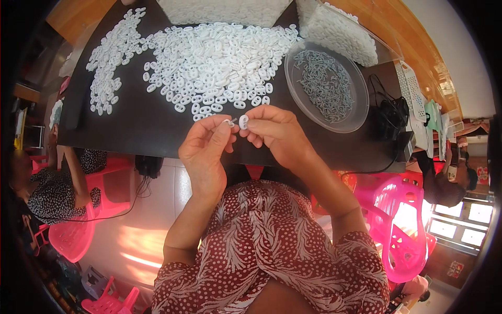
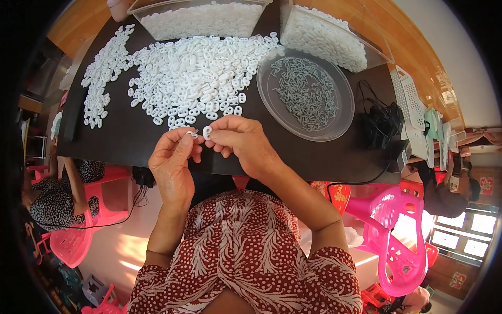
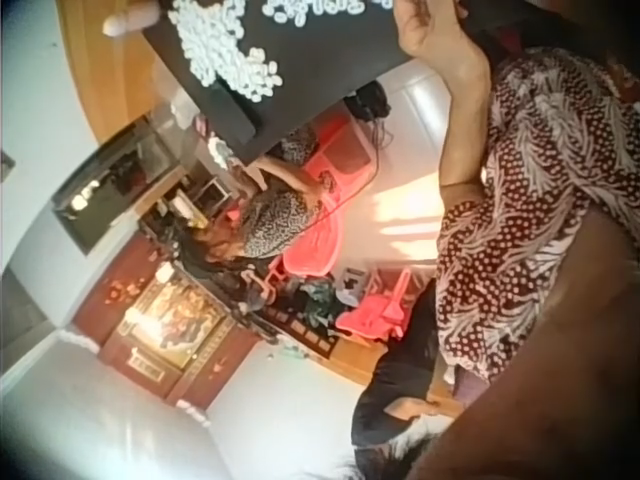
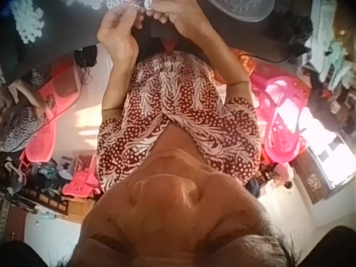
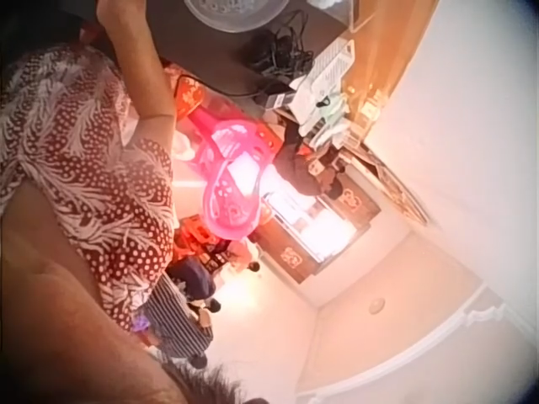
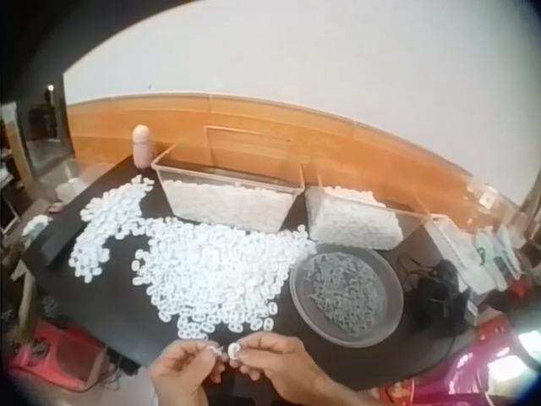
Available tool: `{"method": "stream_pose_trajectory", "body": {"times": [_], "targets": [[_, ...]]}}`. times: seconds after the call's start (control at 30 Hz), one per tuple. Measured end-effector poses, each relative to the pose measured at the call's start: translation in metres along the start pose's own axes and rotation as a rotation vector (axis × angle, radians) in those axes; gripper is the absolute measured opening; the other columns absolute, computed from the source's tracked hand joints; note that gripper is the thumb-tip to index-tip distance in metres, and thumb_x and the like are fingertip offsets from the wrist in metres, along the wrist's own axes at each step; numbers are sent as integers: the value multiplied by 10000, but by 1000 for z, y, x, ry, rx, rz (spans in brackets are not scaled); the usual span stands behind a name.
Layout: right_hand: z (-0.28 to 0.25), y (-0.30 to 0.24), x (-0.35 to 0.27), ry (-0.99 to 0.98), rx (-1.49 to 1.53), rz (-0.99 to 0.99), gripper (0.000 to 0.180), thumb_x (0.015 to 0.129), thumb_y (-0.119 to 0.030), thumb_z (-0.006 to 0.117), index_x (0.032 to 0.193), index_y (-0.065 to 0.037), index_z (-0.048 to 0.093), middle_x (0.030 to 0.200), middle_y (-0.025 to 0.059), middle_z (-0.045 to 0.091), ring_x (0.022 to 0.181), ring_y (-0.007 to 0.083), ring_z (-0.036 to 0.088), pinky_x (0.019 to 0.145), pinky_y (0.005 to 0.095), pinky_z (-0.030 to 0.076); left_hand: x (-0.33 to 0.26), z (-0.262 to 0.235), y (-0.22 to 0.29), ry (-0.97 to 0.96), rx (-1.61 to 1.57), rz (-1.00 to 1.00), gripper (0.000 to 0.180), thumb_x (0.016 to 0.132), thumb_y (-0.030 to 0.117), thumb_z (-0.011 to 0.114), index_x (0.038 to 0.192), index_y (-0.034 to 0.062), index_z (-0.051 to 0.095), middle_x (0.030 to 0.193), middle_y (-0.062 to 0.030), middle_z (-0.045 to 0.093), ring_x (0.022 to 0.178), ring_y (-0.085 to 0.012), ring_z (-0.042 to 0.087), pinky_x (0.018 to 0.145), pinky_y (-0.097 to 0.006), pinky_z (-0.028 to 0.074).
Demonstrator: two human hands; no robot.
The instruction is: Assemble small white plastic components by inserting small pins into them.
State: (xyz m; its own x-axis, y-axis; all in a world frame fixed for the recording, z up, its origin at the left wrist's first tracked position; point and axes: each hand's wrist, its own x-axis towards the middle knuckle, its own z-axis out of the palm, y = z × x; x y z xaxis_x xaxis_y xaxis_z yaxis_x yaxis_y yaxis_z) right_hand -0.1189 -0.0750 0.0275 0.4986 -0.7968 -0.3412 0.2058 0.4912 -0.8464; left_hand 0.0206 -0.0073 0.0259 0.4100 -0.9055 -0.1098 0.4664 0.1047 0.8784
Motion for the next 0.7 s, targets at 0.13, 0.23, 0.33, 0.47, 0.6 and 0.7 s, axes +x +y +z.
{"method": "stream_pose_trajectory", "body": {"times": [0.13,0.23,0.33,0.47,0.6,0.7], "targets": [[10,18,-4,76,-171,-191,164,852,-150,650,942,-14,646,808,25,649,679,57,549,579,204,415,-2,5,-8,77,6,139,134,914,87,599,994,-19,600,868,-71,644,747,-101,581,634,-222,437],[34,25,-14,152,-141,-206,155,879,-127,634,961,5,634,827,13,644,743,50,565,628,193,445,-2,11,-15,111,-104,224,138,924,92,593,1017,-9,582,904,-56,626,786,-94,577,700,-222,456],[43,33,-15,150,-76,-248,137,884,-90,626,961,23,621,848,4,630,762,45,555,680,200,469,-2,11,-18,134,-112,294,147,926,91,593,1038,-2,572,928,-49,610,801,-91,576,760,-225,465],[46,41,-14,129,-158,-304,156,902,-122,608,995,3,621,822,13,635,688,50,537,598,191,425,2,5,-25,149,-45,353,154,925,89,597,1047,-1,569,946,-50,603,809,-89,576,761,-227,471],[45,31,-22,81,-131,-263,142,895,-103,615,985,6,631,817,18,641,679,50,538,588,193,424,1,0,-23,137,60,421,154,923,76,596,1053,0,566,956,-56,593,827,-96,563,752,-223,471],[43,28,-18,69,-123,-291,129,876,-107,645,942,3,652,800,-9,626,715,24,524,599,189,438,-1,1,-19,127,64,414,151,919,70,600,1050,0,570,948,-57,597,826,-96,564,752,-224,472]]}}
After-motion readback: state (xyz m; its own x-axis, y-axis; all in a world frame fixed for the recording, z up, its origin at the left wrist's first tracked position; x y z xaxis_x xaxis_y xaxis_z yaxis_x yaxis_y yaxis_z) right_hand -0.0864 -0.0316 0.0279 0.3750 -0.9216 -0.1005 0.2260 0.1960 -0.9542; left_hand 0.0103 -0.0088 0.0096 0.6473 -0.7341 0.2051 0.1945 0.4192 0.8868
